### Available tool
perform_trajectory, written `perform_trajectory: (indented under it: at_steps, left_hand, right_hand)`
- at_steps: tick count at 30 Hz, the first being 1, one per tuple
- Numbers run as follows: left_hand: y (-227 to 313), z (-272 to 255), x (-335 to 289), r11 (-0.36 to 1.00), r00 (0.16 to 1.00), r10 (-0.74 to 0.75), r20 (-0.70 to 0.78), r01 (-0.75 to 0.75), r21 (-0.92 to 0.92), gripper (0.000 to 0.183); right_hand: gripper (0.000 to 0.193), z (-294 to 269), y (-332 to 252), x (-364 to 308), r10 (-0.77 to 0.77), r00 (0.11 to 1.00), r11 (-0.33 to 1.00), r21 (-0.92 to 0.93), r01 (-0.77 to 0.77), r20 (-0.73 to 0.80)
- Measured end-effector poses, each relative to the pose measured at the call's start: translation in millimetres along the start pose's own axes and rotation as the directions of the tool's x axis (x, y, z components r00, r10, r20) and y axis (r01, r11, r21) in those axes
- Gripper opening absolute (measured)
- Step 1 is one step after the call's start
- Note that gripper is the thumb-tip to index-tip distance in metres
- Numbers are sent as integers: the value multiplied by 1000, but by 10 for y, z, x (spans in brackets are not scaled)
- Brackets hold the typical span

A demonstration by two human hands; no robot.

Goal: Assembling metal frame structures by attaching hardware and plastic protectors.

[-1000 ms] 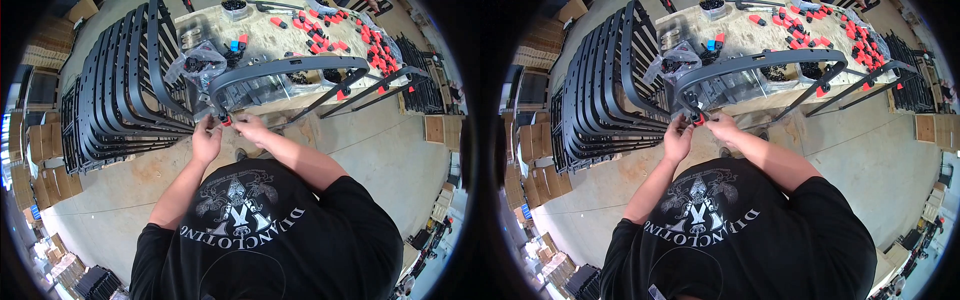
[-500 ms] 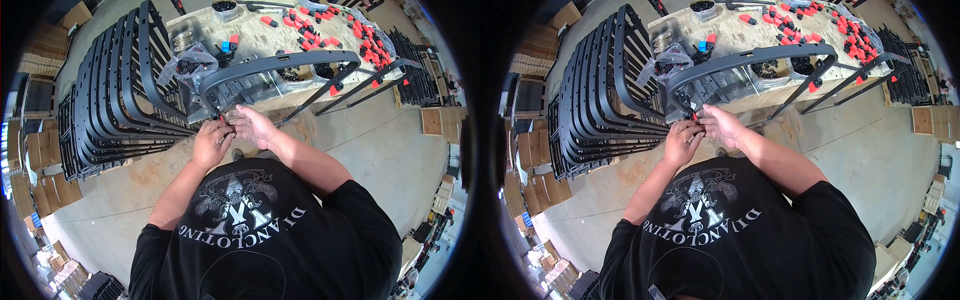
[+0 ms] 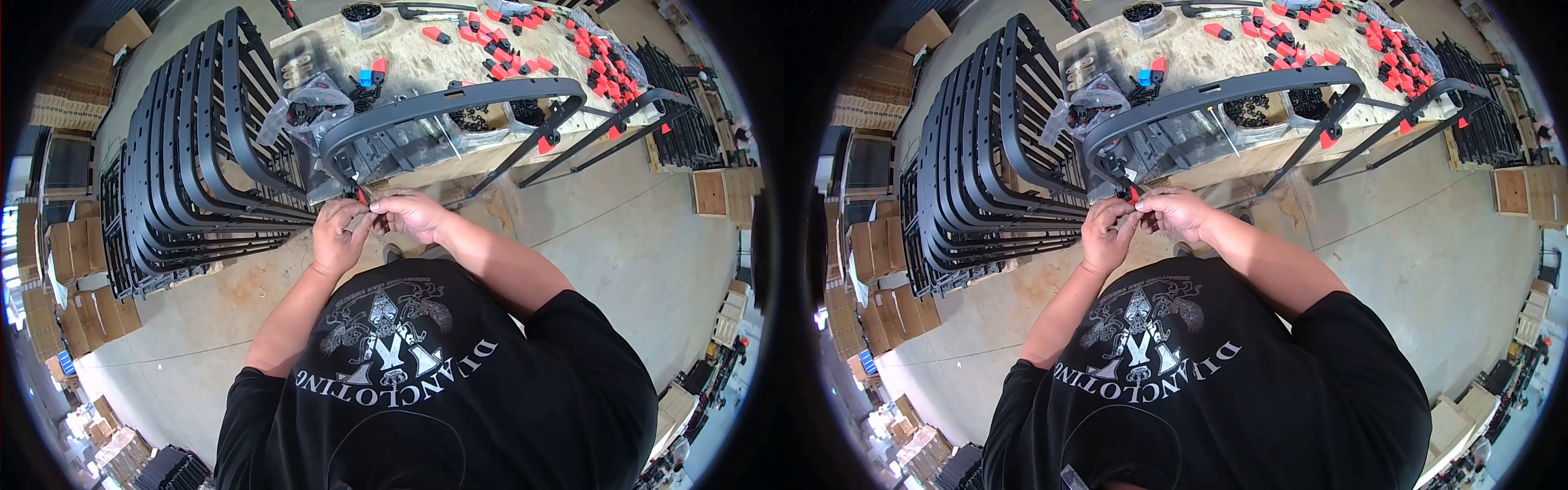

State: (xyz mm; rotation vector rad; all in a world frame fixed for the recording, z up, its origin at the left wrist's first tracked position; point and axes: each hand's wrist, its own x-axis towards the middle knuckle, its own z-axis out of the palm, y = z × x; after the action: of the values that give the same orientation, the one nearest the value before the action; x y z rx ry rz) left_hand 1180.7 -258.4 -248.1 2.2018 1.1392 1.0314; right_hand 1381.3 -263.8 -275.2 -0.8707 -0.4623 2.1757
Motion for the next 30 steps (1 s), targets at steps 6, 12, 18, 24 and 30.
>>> perform_trajectory:
  at_steps: [6,12,18,24,30]
  left_hand:
    - [-256,29,-49,844,841,-535,73,532,63,30]
    - [-409,94,112,816,822,-515,242,384,432,36]
    - [-273,49,295,747,733,-593,333,346,568,39]
    - [-249,7,328,747,704,-608,366,353,563,40]
    - [-274,7,353,754,704,-599,382,334,566,41]
  right_hand:
    - [15,-189,76,341,-103,976,921,-389,20,-193]
    - [28,-242,170,651,-331,909,761,-641,98,-254]
    - [27,-154,122,641,-438,879,606,-784,133,-189]
    - [23,-140,83,599,-567,824,377,-886,269,9]
    - [15,-93,-23,633,-277,943,803,-584,122,-184]
